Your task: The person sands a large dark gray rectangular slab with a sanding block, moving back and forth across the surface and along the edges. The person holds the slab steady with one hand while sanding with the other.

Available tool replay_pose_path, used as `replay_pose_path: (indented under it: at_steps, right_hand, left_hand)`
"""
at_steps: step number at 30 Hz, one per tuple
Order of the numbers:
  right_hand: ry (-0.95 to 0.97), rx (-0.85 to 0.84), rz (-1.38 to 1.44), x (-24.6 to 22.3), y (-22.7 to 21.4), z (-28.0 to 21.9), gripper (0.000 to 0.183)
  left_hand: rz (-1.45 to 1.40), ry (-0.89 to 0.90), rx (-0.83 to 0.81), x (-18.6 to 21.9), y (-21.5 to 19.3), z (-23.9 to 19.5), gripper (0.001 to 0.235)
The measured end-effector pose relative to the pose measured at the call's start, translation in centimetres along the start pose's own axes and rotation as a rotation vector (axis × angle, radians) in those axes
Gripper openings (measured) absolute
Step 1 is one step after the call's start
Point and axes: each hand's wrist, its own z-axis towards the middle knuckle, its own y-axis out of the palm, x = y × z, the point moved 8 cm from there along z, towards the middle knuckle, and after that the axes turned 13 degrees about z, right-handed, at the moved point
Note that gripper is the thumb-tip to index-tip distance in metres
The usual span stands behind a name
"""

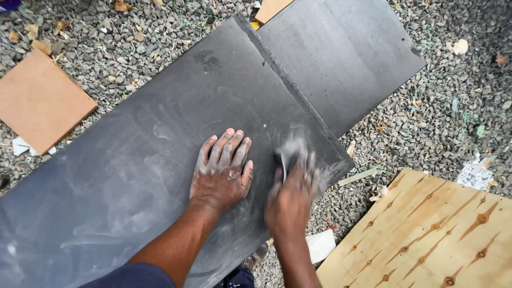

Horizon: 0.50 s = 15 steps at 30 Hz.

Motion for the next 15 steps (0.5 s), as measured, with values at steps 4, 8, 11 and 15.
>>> replay_pose_path:
  at_steps: [4,8,11,15]
  right_hand:
    - [0.096,-0.059,0.023,0.7,-1.2,-2.2,0.058]
    - [-0.057,0.035,-0.014,-1.8,-1.8,-0.6,0.052]
    - [-0.13,0.049,-0.091,-0.2,-1.1,-1.0,0.052]
    - [0.25,-0.12,0.079,1.8,-0.2,-5.8,0.056]
  left_hand:
    - [0.013,0.012,0.019,0.2,-0.4,-0.1,0.049]
    - [-0.019,0.009,-0.079,-0.3,0.1,-0.2,0.048]
    - [-0.013,0.009,-0.077,0.1,0.4,-0.2,0.049]
    - [0.017,0.021,-0.01,0.2,0.5,-0.5,0.051]
